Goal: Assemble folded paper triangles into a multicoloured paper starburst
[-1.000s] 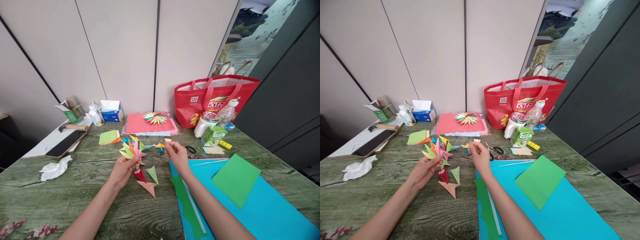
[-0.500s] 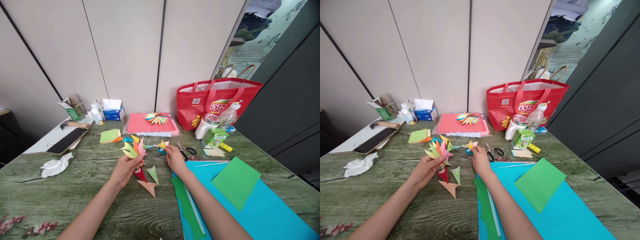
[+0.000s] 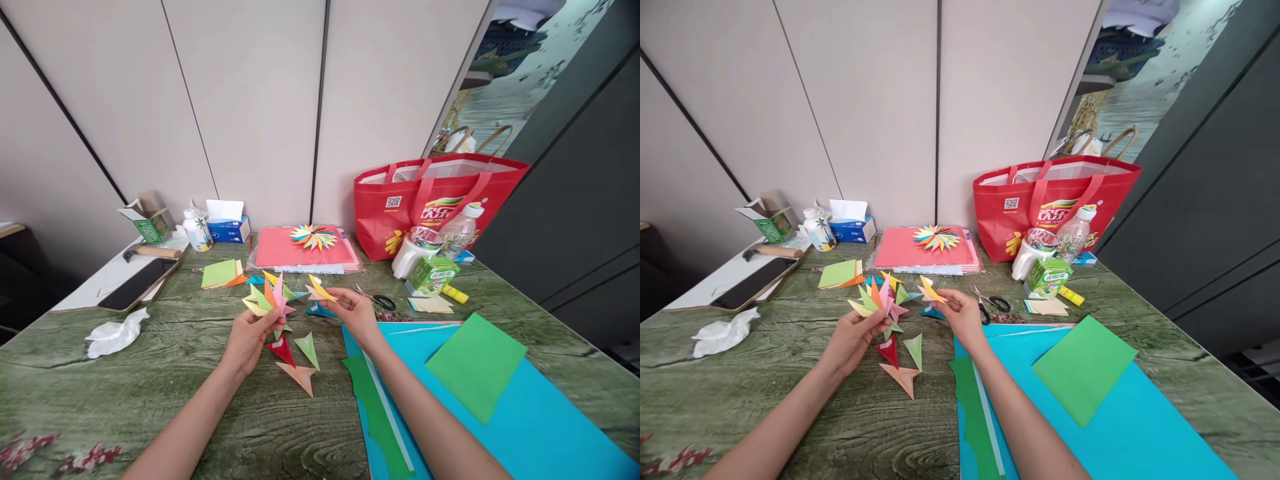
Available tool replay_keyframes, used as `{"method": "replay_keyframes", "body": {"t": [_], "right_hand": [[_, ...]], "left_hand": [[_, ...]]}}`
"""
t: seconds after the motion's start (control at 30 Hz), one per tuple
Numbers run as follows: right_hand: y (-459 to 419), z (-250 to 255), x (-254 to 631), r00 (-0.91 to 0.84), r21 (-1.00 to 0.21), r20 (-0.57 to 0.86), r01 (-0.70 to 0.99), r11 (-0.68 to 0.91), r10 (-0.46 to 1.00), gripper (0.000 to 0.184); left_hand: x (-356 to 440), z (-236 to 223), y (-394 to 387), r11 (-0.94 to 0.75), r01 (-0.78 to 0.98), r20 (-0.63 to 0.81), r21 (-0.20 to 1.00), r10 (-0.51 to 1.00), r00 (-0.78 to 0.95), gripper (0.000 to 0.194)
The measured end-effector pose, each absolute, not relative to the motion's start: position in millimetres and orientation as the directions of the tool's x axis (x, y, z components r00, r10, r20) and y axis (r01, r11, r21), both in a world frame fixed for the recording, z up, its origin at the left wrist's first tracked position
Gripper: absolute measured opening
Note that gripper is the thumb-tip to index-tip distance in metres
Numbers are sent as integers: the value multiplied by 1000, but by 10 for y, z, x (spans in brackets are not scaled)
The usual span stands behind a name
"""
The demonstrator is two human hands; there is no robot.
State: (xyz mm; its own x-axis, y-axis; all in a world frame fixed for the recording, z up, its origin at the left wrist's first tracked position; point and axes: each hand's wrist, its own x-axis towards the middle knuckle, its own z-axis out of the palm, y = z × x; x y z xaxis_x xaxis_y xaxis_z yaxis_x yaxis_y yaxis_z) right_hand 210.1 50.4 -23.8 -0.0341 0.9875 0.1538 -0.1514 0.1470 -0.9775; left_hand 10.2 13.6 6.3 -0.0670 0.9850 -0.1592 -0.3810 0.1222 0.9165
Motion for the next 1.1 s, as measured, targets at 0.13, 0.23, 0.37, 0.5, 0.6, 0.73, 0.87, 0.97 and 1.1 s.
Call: {"method": "replay_keyframes", "body": {"t": [0.13, 0.23, 0.37, 0.5, 0.6, 0.73, 0.87, 0.97, 1.1], "right_hand": [[489, -173, 2117, -8, -972, 107, -209, 103, 994, 31], [474, -145, 2114, -18, -984, 102, -151, 98, 995, 31], [455, -77, 2112, -24, -990, 108, -94, 105, 994, 31], [440, 11, 2137, -74, -989, 146, -1, 147, 986, 29], [444, 20, 2178, -129, -980, 152, 111, 167, 980, 33], [466, -53, 2273, -257, -945, 36, 306, 117, 966, 31], [490, -135, 2320, -389, -906, 30, 378, 189, 921, 20], [496, -192, 2246, -165, -759, 340, 533, 374, 926, 11], [487, -274, 2077, -244, -477, 552, 692, 542, 798, 24]], "left_hand": [[113, 62, 125, 129, -353, -151, 927, 988, -35, 21], [126, 68, 119, 129, -338, -142, 932, 990, -14, 22], [141, 94, 105, 129, -325, -141, 937, 990, -13, 26], [142, 104, 96, 123, -321, -135, 939, 991, -14, 25], [139, 95, 101, 118, -302, -127, 946, 992, -12, 25], [143, 83, 105, 111, -300, -126, 947, 991, -33, 26], [153, 55, 102, 112, -311, -132, 944, 990, -43, 26], [160, 15, 104, 115, -317, -132, 941, 991, -30, 24], [170, -22, 108, 120, -333, -137, 935, 990, -28, 25]]}}
